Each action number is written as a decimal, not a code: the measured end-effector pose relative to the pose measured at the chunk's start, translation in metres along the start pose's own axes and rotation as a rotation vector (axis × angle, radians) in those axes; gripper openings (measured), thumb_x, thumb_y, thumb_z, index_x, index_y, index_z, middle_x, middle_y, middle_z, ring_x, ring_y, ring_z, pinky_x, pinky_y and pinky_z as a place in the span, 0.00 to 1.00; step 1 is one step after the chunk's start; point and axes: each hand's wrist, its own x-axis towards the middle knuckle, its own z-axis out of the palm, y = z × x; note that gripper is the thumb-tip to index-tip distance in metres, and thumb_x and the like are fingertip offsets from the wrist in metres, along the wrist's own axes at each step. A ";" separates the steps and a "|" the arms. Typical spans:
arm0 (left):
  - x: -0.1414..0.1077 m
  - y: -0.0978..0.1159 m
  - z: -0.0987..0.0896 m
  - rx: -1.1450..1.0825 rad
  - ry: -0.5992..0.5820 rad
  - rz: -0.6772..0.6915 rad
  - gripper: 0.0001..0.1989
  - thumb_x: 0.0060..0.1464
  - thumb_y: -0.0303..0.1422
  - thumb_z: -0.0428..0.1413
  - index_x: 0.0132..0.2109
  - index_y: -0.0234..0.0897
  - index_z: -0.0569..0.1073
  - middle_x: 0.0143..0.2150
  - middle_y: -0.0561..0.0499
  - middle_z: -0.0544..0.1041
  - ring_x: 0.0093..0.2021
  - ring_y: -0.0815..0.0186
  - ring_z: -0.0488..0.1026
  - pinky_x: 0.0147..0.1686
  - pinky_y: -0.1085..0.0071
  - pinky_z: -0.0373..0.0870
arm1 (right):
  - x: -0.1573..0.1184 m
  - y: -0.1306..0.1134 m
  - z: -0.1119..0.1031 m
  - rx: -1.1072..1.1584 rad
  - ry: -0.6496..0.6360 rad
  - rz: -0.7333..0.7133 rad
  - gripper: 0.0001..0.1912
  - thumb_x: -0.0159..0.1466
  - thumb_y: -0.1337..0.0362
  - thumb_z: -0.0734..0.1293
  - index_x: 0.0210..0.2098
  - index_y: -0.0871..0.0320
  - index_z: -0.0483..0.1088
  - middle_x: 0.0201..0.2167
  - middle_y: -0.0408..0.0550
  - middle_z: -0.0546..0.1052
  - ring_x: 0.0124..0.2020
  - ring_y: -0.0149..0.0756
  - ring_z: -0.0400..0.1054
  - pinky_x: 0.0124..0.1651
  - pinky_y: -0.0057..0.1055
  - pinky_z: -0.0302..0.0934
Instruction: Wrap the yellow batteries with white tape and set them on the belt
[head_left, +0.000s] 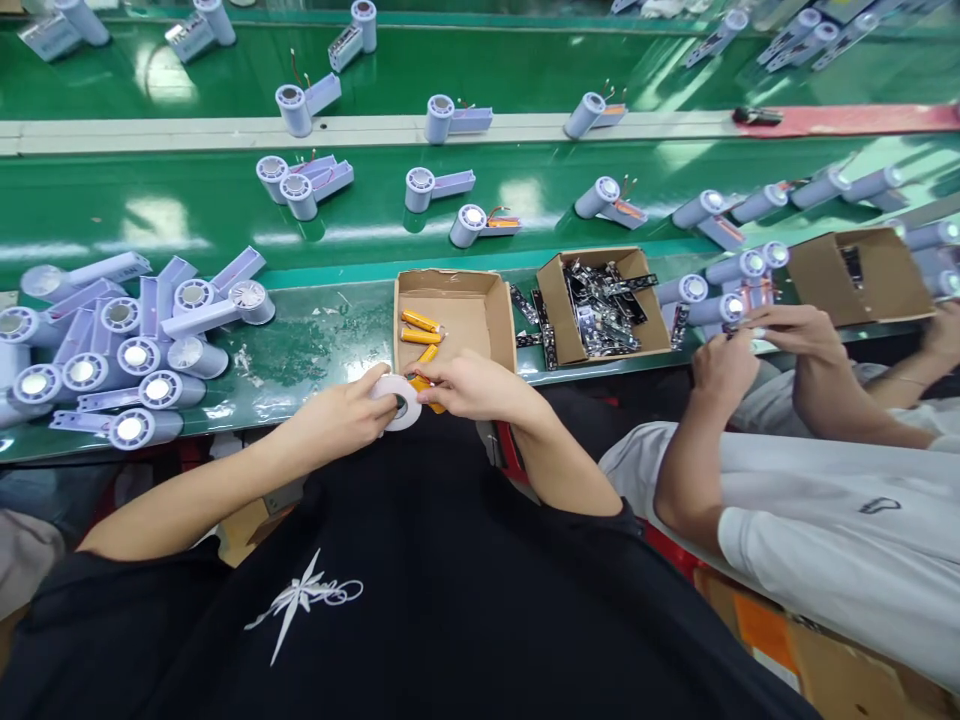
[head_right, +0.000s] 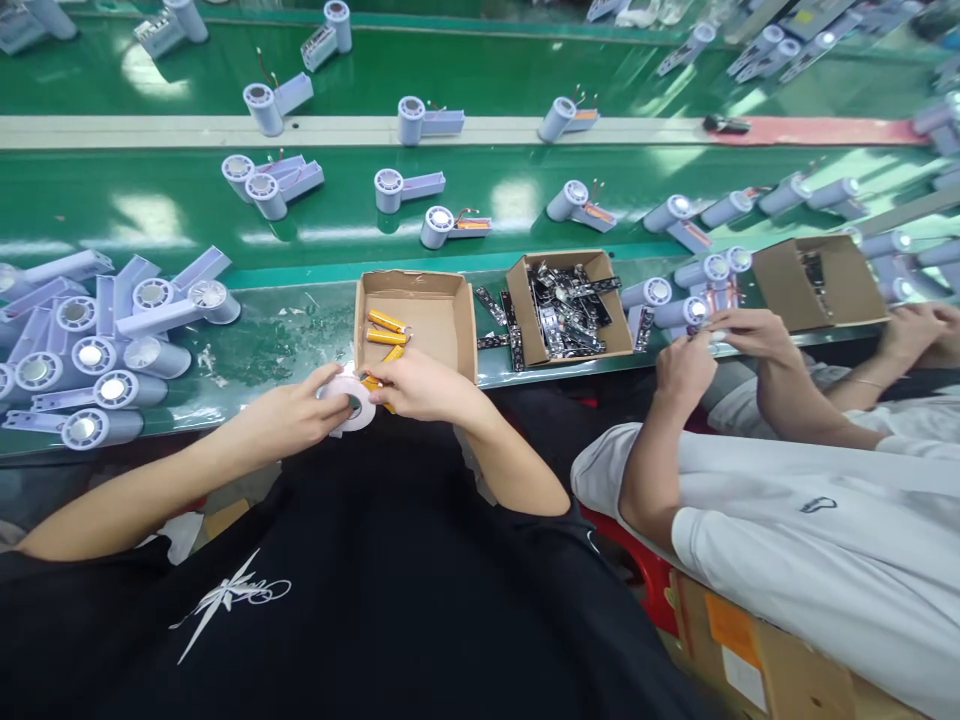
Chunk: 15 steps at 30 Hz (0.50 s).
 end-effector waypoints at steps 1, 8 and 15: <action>0.003 0.001 -0.002 -0.011 -0.010 0.008 0.14 0.65 0.19 0.58 0.51 0.37 0.83 0.45 0.44 0.80 0.68 0.46 0.75 0.56 0.60 0.85 | 0.001 0.004 0.001 0.020 -0.019 0.004 0.13 0.69 0.67 0.73 0.53 0.60 0.83 0.32 0.46 0.83 0.33 0.36 0.73 0.41 0.31 0.60; 0.023 0.002 -0.011 -0.058 0.239 -0.207 0.13 0.69 0.24 0.58 0.56 0.35 0.80 0.49 0.40 0.80 0.72 0.41 0.72 0.60 0.50 0.83 | 0.017 0.014 0.047 0.946 0.757 0.103 0.29 0.67 0.44 0.75 0.60 0.53 0.75 0.45 0.49 0.87 0.46 0.42 0.83 0.50 0.36 0.77; 0.009 0.055 0.031 -0.309 0.435 -0.132 0.08 0.71 0.35 0.60 0.51 0.39 0.82 0.43 0.44 0.84 0.70 0.47 0.76 0.57 0.59 0.84 | 0.002 0.059 0.034 1.056 1.190 0.187 0.33 0.58 0.40 0.80 0.54 0.52 0.74 0.52 0.51 0.84 0.55 0.46 0.82 0.52 0.40 0.81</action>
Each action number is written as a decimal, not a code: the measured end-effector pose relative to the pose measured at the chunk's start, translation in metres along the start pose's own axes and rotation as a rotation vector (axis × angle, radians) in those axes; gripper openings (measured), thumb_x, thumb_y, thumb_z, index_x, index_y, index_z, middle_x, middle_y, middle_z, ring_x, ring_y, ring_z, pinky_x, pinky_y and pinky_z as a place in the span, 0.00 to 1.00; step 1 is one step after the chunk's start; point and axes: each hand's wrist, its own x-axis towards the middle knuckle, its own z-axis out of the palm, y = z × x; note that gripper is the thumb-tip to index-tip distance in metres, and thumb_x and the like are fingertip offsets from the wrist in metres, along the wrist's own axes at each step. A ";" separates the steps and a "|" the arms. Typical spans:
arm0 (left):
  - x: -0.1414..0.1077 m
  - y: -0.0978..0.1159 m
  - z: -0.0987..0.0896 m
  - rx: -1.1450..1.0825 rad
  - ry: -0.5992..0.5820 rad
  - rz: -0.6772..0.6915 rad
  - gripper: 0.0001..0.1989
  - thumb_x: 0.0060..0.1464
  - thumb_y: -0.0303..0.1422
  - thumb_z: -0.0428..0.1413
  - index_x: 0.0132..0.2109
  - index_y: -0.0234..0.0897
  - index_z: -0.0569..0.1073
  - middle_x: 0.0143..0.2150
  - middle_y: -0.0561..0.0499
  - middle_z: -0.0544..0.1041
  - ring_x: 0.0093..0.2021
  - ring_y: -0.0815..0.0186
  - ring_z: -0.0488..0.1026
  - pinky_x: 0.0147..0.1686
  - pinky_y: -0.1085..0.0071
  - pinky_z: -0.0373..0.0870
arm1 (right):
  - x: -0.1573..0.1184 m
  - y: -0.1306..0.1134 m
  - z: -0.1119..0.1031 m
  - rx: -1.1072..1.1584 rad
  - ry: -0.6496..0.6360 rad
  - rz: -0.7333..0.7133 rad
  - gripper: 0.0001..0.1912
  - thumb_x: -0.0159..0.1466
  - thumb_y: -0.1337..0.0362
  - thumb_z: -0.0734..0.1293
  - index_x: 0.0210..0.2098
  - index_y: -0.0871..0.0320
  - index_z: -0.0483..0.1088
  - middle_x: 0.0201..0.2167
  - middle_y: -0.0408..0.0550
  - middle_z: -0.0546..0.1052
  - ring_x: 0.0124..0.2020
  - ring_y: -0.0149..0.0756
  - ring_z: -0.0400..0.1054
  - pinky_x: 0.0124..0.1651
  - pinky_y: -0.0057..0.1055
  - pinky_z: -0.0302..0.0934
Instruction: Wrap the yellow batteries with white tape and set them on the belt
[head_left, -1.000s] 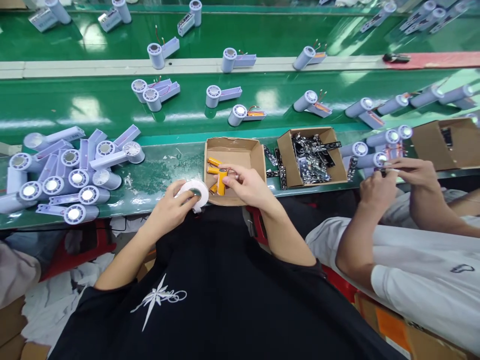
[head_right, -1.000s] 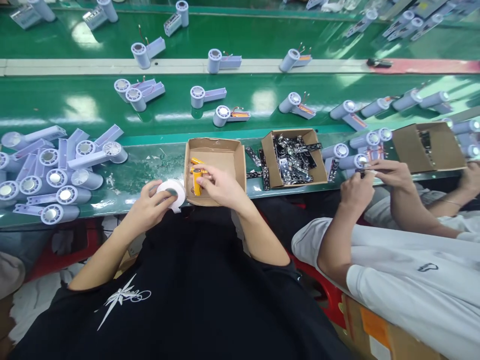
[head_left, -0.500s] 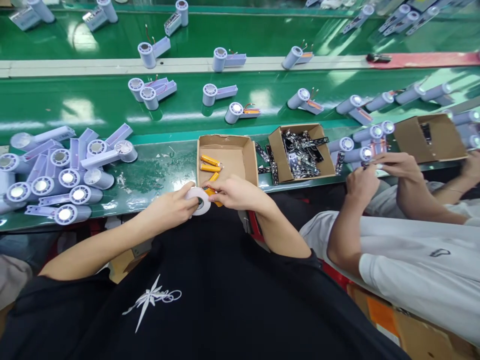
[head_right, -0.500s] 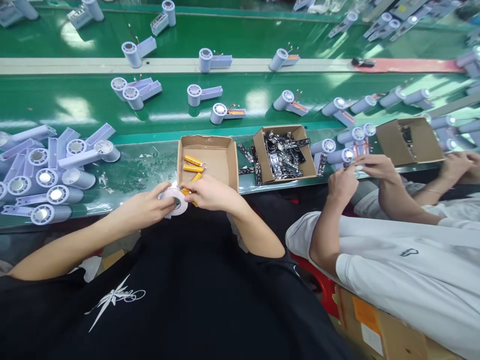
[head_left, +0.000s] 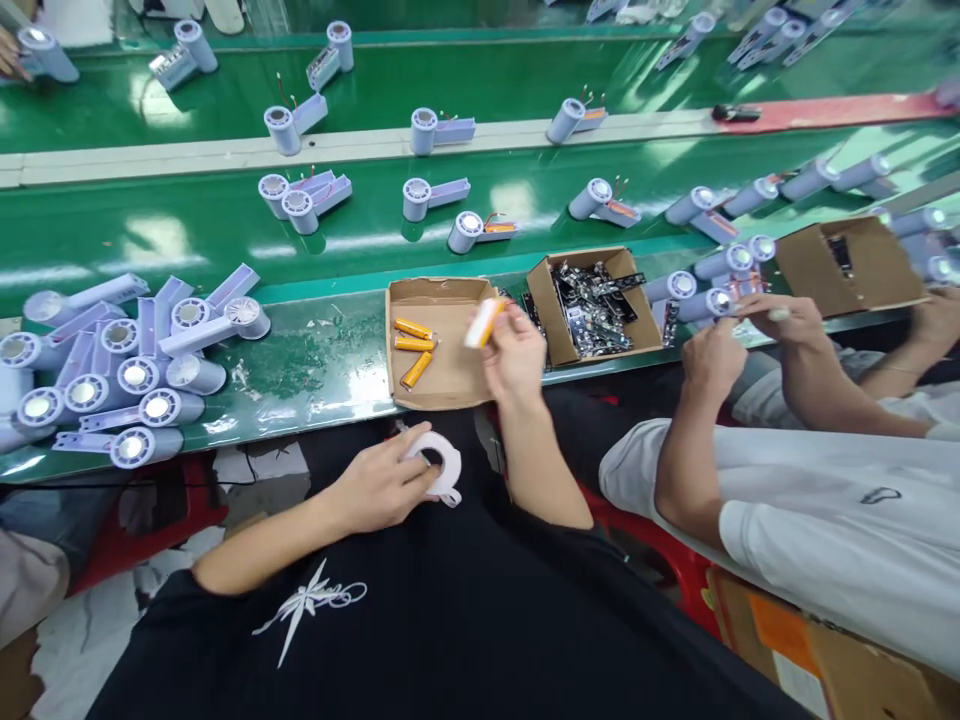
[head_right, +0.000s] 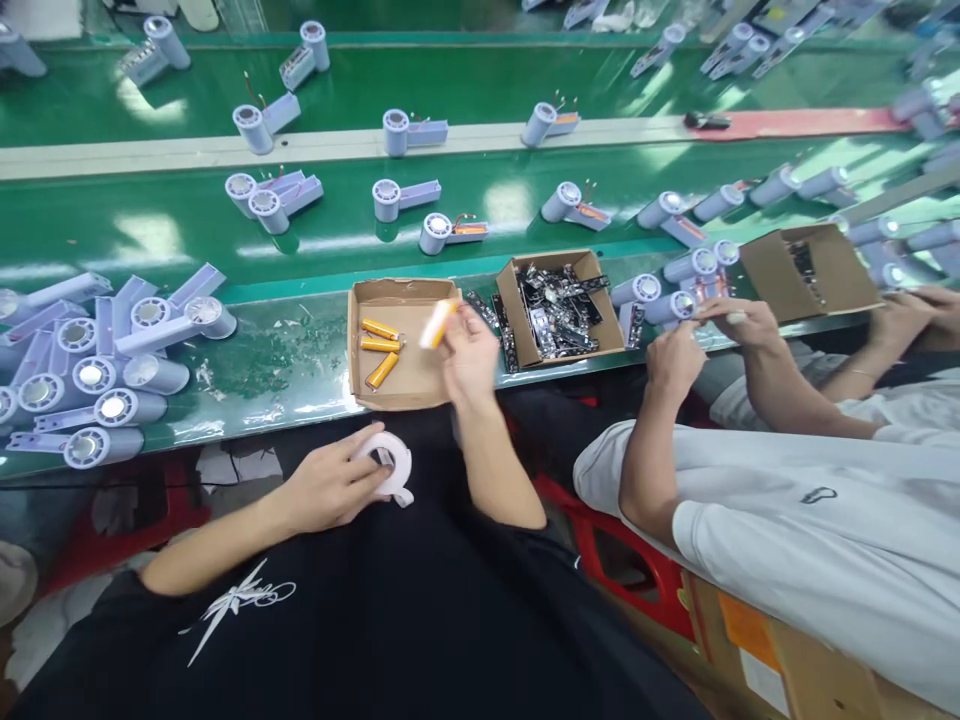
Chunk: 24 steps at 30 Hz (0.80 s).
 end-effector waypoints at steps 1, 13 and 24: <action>-0.011 -0.011 0.002 0.020 -0.007 -0.062 0.09 0.70 0.34 0.60 0.52 0.39 0.83 0.44 0.44 0.85 0.71 0.46 0.75 0.61 0.56 0.83 | 0.008 -0.006 -0.011 0.009 0.049 -0.053 0.32 0.59 0.40 0.79 0.54 0.51 0.74 0.53 0.50 0.84 0.56 0.45 0.82 0.53 0.40 0.80; 0.068 -0.193 -0.006 0.149 -0.065 -0.563 0.21 0.74 0.43 0.54 0.62 0.38 0.81 0.54 0.41 0.86 0.59 0.52 0.79 0.62 0.56 0.77 | -0.026 0.004 -0.060 0.268 0.232 0.076 0.25 0.55 0.48 0.86 0.44 0.50 0.79 0.47 0.43 0.85 0.49 0.37 0.84 0.51 0.33 0.81; 0.318 -0.286 0.070 0.282 -0.420 -0.500 0.22 0.71 0.34 0.54 0.68 0.36 0.76 0.74 0.32 0.69 0.71 0.39 0.66 0.63 0.47 0.73 | -0.027 -0.012 -0.032 0.252 0.055 0.144 0.22 0.57 0.51 0.85 0.47 0.47 0.82 0.44 0.45 0.86 0.44 0.46 0.86 0.46 0.41 0.84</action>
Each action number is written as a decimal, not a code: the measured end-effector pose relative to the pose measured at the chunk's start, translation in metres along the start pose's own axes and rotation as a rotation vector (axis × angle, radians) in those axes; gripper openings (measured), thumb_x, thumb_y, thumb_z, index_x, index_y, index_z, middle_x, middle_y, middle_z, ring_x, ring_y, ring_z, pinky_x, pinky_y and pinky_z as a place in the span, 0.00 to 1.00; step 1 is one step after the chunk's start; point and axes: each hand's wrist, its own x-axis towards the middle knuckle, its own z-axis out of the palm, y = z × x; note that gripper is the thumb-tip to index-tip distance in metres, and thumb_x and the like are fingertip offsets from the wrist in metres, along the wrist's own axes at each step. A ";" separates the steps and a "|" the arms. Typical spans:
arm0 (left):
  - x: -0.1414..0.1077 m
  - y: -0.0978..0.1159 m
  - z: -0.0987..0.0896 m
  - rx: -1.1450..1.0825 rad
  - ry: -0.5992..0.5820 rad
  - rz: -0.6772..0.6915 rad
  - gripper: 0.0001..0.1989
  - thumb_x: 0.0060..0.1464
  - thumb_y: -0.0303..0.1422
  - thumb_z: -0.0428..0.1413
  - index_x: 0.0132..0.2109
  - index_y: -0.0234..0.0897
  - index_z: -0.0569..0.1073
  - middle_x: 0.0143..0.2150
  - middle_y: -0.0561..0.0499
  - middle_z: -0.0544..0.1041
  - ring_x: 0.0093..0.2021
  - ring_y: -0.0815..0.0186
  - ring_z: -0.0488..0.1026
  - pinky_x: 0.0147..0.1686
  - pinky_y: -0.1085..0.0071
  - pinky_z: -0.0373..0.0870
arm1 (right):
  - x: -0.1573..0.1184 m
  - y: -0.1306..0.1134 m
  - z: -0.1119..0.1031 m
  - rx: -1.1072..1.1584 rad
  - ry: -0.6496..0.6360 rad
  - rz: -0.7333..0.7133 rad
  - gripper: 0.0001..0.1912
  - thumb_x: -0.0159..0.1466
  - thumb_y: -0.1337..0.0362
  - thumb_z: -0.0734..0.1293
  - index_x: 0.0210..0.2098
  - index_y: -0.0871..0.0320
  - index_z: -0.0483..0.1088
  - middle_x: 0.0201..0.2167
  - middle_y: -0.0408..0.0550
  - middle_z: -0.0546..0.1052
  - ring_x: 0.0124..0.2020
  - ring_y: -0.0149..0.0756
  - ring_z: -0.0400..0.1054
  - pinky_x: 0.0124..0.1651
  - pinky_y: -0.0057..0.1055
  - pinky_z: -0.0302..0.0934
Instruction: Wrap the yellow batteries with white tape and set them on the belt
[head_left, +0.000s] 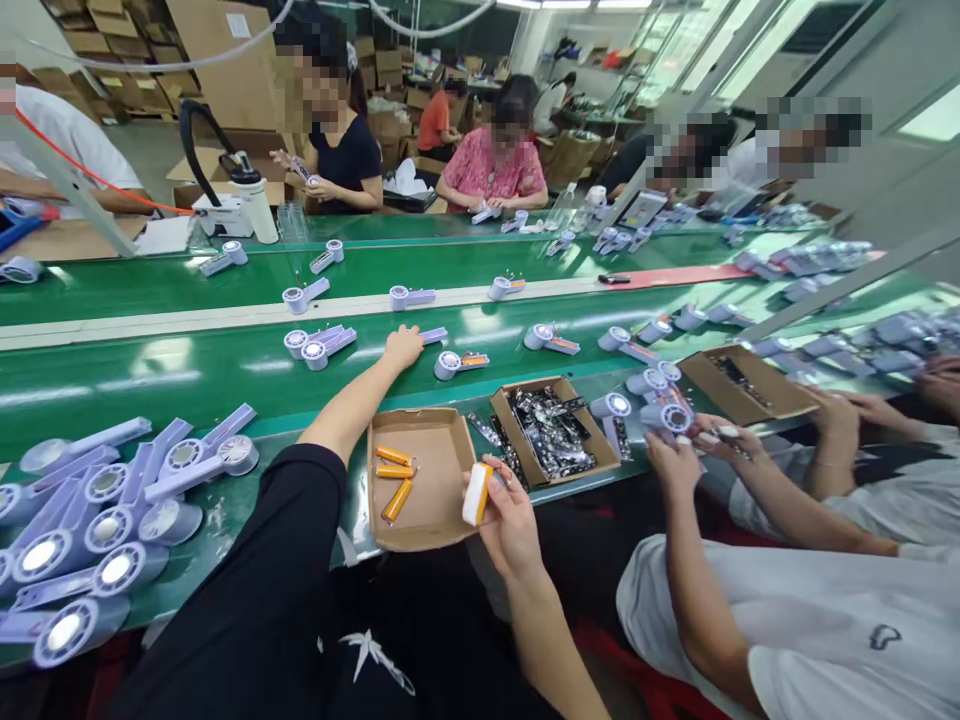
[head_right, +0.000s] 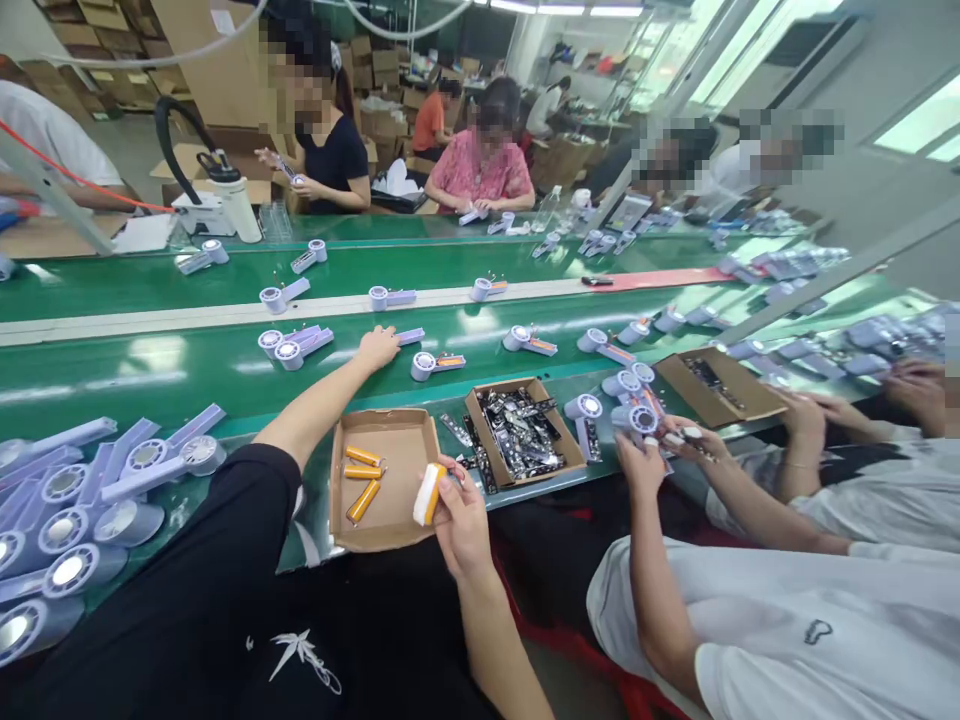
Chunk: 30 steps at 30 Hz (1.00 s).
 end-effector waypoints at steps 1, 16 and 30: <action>-0.003 -0.006 0.001 0.006 -0.007 0.020 0.21 0.71 0.33 0.52 0.65 0.35 0.78 0.70 0.32 0.72 0.68 0.41 0.69 0.61 0.49 0.74 | -0.001 -0.003 -0.011 -0.005 0.003 0.002 0.22 0.56 0.50 0.85 0.47 0.47 0.82 0.43 0.46 0.86 0.42 0.46 0.86 0.46 0.42 0.84; -0.103 -0.080 0.025 0.038 -0.135 0.095 0.16 0.54 0.28 0.61 0.50 0.35 0.84 0.55 0.32 0.83 0.67 0.42 0.70 0.63 0.51 0.67 | 0.065 -0.006 0.041 -0.267 -0.462 0.057 0.30 0.49 0.50 0.87 0.48 0.53 0.82 0.37 0.47 0.86 0.44 0.47 0.86 0.51 0.41 0.80; -0.066 -0.091 0.017 -0.200 -0.130 -0.066 0.15 0.65 0.38 0.57 0.53 0.38 0.82 0.53 0.42 0.86 0.50 0.55 0.80 0.48 0.66 0.71 | 0.222 -0.004 0.149 -1.558 -0.644 -0.458 0.21 0.72 0.64 0.69 0.64 0.59 0.77 0.55 0.58 0.86 0.56 0.45 0.81 0.63 0.38 0.70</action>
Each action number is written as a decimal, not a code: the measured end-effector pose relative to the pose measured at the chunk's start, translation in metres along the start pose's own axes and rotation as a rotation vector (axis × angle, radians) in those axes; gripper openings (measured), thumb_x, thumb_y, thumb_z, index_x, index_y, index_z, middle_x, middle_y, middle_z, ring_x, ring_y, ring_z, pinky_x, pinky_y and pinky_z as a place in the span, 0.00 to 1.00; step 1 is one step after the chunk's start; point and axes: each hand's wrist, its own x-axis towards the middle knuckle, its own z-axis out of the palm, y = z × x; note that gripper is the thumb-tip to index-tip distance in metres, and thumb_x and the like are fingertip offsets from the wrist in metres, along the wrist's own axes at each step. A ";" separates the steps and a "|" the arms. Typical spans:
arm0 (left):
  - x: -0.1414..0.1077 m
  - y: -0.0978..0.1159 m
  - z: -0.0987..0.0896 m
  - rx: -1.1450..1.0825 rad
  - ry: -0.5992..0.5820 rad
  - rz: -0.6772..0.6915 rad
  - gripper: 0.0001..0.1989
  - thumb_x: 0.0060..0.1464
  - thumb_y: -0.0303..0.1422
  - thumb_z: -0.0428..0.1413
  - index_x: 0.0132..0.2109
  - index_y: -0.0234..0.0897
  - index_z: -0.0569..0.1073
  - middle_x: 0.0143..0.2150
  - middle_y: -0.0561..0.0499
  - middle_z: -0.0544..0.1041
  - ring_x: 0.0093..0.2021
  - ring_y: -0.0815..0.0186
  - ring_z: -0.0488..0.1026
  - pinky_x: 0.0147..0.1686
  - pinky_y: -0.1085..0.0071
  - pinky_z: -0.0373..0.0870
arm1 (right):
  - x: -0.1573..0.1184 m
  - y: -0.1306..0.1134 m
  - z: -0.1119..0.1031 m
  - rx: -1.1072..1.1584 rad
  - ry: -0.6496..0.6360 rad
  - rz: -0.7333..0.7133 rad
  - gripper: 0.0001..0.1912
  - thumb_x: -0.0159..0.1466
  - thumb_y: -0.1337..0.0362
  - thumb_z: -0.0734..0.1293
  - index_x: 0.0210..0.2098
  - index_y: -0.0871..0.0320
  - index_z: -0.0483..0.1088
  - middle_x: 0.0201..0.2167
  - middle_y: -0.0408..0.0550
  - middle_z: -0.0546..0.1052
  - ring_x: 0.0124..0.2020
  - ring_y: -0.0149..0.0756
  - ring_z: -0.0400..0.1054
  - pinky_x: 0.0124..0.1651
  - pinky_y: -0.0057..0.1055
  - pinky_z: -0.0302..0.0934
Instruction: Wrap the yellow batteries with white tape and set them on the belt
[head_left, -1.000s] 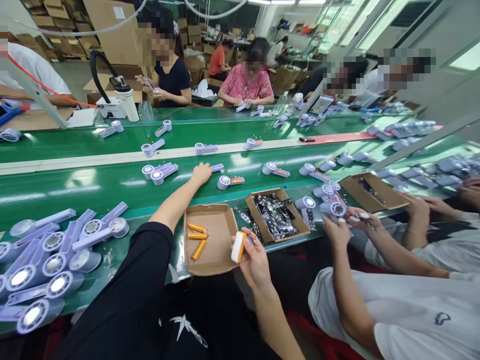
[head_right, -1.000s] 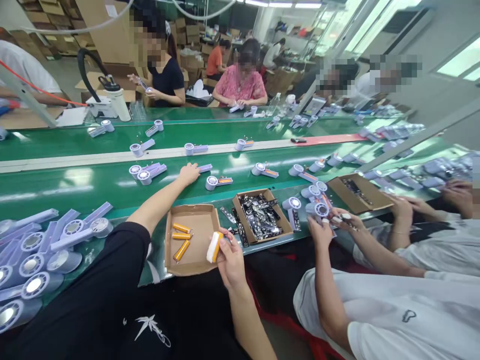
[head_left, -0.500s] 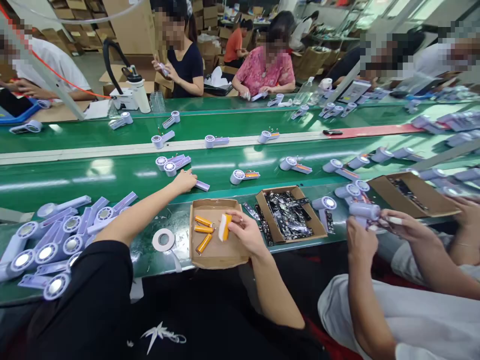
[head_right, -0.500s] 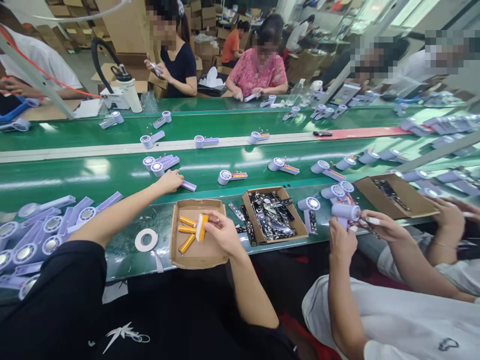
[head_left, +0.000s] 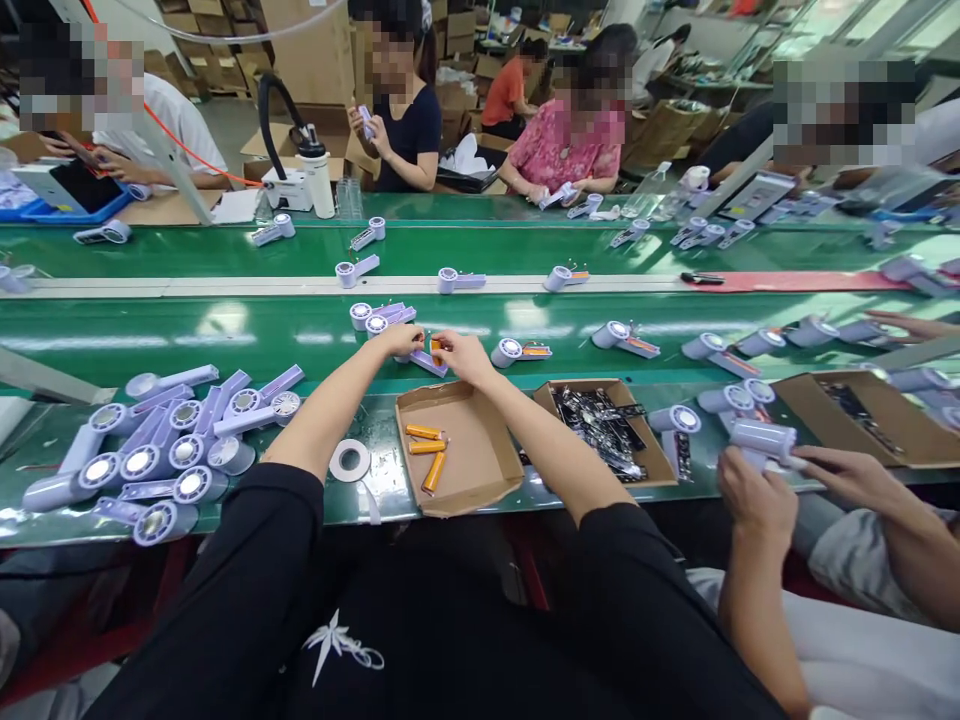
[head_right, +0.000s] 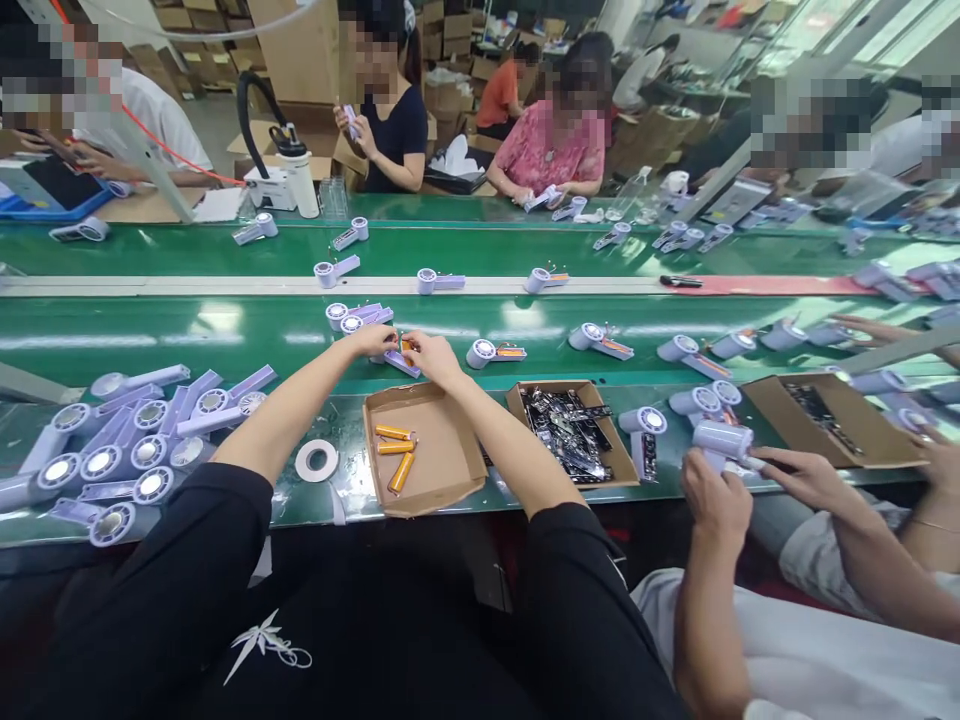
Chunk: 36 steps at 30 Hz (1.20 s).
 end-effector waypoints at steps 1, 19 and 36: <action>0.001 0.001 0.001 -0.006 0.009 -0.004 0.15 0.65 0.38 0.57 0.53 0.38 0.82 0.53 0.42 0.86 0.50 0.54 0.80 0.49 0.66 0.71 | 0.002 0.000 0.003 -0.037 -0.036 0.004 0.21 0.72 0.64 0.70 0.63 0.59 0.77 0.54 0.58 0.86 0.55 0.47 0.81 0.62 0.39 0.70; -0.026 0.047 0.011 -0.175 0.265 -0.024 0.21 0.68 0.29 0.55 0.65 0.32 0.73 0.67 0.34 0.77 0.69 0.52 0.71 0.66 0.60 0.66 | -0.023 -0.017 -0.014 -0.335 -0.219 -0.047 0.25 0.77 0.60 0.63 0.70 0.55 0.74 0.73 0.60 0.73 0.71 0.56 0.69 0.72 0.53 0.64; -0.341 0.037 0.103 -0.005 0.617 0.188 0.14 0.69 0.29 0.59 0.60 0.37 0.75 0.55 0.39 0.83 0.70 0.43 0.71 0.68 0.39 0.73 | -0.255 -0.080 0.055 0.712 -0.225 0.066 0.25 0.68 0.50 0.76 0.59 0.58 0.81 0.39 0.50 0.88 0.32 0.36 0.82 0.41 0.31 0.75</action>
